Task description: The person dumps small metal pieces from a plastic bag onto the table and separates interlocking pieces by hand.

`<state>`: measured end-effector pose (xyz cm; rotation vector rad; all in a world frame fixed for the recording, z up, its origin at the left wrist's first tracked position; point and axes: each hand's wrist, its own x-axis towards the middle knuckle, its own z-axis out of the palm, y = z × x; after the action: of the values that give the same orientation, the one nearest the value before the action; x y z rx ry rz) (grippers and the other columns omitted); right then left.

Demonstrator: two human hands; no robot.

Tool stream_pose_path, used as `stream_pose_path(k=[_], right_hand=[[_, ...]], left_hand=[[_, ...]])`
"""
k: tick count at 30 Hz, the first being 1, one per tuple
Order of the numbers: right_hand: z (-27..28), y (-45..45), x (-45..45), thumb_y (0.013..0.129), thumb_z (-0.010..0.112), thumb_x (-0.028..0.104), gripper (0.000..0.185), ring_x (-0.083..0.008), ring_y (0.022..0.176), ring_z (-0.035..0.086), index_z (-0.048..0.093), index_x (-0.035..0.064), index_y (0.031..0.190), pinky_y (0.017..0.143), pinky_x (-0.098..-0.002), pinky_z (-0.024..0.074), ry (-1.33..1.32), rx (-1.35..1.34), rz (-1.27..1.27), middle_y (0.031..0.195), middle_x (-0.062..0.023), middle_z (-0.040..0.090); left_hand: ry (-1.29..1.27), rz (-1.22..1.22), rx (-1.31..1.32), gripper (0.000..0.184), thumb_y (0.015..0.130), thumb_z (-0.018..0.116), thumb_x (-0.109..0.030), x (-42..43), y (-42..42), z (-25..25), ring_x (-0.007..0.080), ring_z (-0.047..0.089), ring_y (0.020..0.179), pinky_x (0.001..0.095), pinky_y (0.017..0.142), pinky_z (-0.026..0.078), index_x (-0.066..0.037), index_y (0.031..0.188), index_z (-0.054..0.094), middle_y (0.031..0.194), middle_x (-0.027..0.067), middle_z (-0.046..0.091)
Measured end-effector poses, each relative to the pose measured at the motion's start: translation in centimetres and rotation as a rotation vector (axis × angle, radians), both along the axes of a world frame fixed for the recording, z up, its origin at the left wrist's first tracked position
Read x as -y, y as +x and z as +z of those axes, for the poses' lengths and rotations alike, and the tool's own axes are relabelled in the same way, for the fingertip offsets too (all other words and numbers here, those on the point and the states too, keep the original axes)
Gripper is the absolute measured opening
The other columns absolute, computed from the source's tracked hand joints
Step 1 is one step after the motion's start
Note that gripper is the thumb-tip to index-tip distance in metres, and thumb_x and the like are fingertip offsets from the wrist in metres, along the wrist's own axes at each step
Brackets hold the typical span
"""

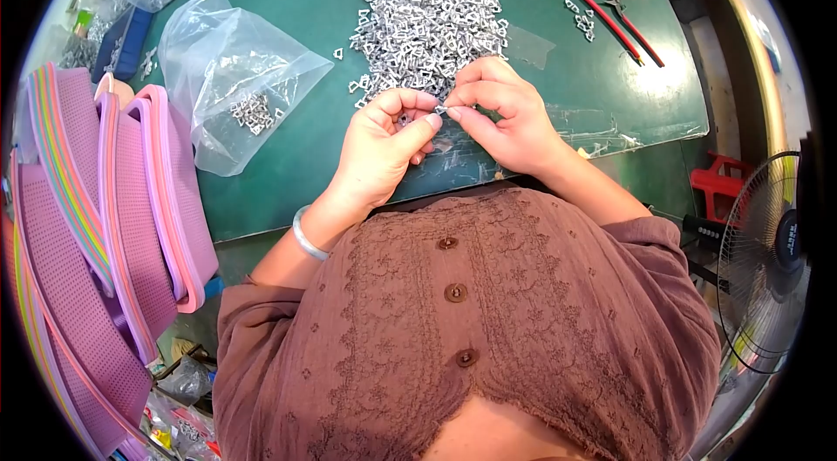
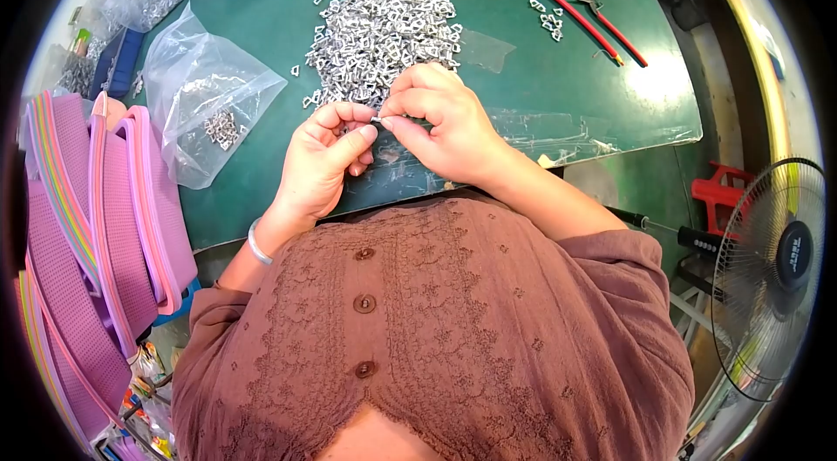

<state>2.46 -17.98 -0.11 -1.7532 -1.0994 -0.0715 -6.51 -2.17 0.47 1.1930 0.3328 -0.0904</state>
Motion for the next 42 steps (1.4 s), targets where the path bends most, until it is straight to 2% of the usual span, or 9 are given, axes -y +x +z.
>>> stream_pose_path(k=[10, 13, 16, 19, 23, 26, 32, 38, 42], right_hand=[[0.1, -0.2, 0.1, 0.070, 0.067, 0.002, 0.011, -0.0226, 0.077, 0.056, 0.062, 0.0047, 0.079, 0.067, -0.0320, 0.0445, 0.034, 0.009, 0.017, 0.082, -0.0053, 0.057], [0.3, -0.2, 0.1, 0.070, 0.067, 0.004, 0.011, -0.0230, 0.078, 0.055, 0.062, 0.0049, 0.080, 0.069, -0.0328, 0.0436, 0.016, 0.028, 0.026, 0.082, -0.0049, 0.057], [-0.1, 0.1, 0.2, 0.070, 0.068, 0.006, 0.010, -0.0232, 0.080, 0.053, 0.062, 0.0059, 0.078, 0.072, -0.0340, 0.0416, -0.057, 0.111, -0.014, 0.083, -0.0040, 0.056], [-0.1, 0.2, 0.3, 0.069, 0.067, 0.009, 0.009, -0.0231, 0.083, 0.051, 0.063, 0.0076, 0.076, 0.074, -0.0347, 0.0391, -0.184, 0.222, -0.007, 0.084, -0.0032, 0.055], [-0.5, 0.0, 0.1, 0.069, 0.067, 0.011, 0.007, -0.0222, 0.084, 0.048, 0.063, 0.0091, 0.074, 0.075, -0.0346, 0.0371, -0.334, 0.292, -0.014, 0.084, -0.0026, 0.052], [-0.3, -0.2, -0.3, 0.068, 0.068, 0.009, 0.011, -0.0221, 0.081, 0.049, 0.062, 0.0091, 0.077, 0.073, -0.0344, 0.0368, -0.322, 0.353, -0.013, 0.083, -0.0030, 0.051], [0.8, 0.1, 0.8, 0.069, 0.064, 0.013, 0.004, -0.0224, 0.085, 0.049, 0.062, 0.0100, 0.072, 0.075, -0.0355, 0.0369, -0.387, 0.302, 0.133, 0.085, -0.0032, 0.052], [0.6, 0.3, 0.6, 0.072, 0.063, 0.010, 0.004, -0.0239, 0.082, 0.051, 0.063, 0.0086, 0.075, 0.074, -0.0355, 0.0378, -0.318, 0.225, 0.002, 0.080, -0.0038, 0.054], [0.2, 0.4, 0.6, 0.073, 0.063, 0.010, 0.003, -0.0241, 0.081, 0.051, 0.063, 0.0082, 0.076, 0.074, -0.0358, 0.0380, -0.322, 0.232, -0.001, 0.079, -0.0041, 0.054]], left_hand=[[0.143, 0.001, 0.113, 0.009, 0.081, 0.065, -0.004, 0.1, -0.2, -0.8, 0.0013, 0.047, 0.056, 0.0164, 0.049, 0.039, -0.003, 0.089, 0.061, 0.074, -0.0029, 0.058], [0.223, -0.016, 0.132, 0.009, 0.083, 0.062, -0.003, 0.2, -0.2, -0.3, 0.0033, 0.049, 0.057, 0.0168, 0.050, 0.039, -0.003, 0.089, 0.057, 0.071, -0.0019, 0.055], [0.189, 0.016, 0.087, 0.005, 0.083, 0.058, -0.002, -0.1, -0.4, -0.3, 0.0061, 0.052, 0.060, 0.0190, 0.053, 0.041, -0.004, 0.086, 0.055, 0.076, 0.0019, 0.057], [-0.135, 0.075, 0.081, 0.005, 0.081, 0.056, 0.000, -0.7, -0.4, -0.3, 0.0100, 0.056, 0.065, 0.0206, 0.055, 0.045, -0.003, 0.081, 0.052, 0.082, 0.0064, 0.059], [-0.300, 0.014, 0.038, 0.005, 0.082, 0.050, -0.004, -1.4, -0.4, -0.3, 0.0146, 0.055, 0.069, 0.0242, 0.059, 0.044, -0.005, 0.077, 0.048, 0.086, 0.0105, 0.056], [-0.359, 0.011, 0.023, 0.005, 0.081, 0.048, -0.005, -1.5, -0.4, -0.2, 0.0151, 0.054, 0.069, 0.0242, 0.058, 0.044, -0.005, 0.077, 0.047, 0.086, 0.0112, 0.055], [-0.405, -0.024, 0.034, 0.006, 0.078, 0.046, 0.000, -2.1, -0.6, -1.1, 0.0153, 0.053, 0.068, 0.0234, 0.056, 0.043, -0.005, 0.081, 0.049, 0.084, 0.0105, 0.055], [-0.315, 0.035, -0.057, 0.014, 0.079, 0.046, 0.001, -1.8, -0.5, -0.3, 0.0135, 0.054, 0.069, 0.0227, 0.056, 0.042, -0.002, 0.090, 0.055, 0.084, 0.0079, 0.056], [-0.176, 0.074, -0.081, 0.011, 0.082, 0.051, -0.001, -1.4, -0.8, 0.0, 0.0103, 0.054, 0.063, 0.0209, 0.053, 0.042, -0.002, 0.092, 0.056, 0.079, 0.0046, 0.057]])
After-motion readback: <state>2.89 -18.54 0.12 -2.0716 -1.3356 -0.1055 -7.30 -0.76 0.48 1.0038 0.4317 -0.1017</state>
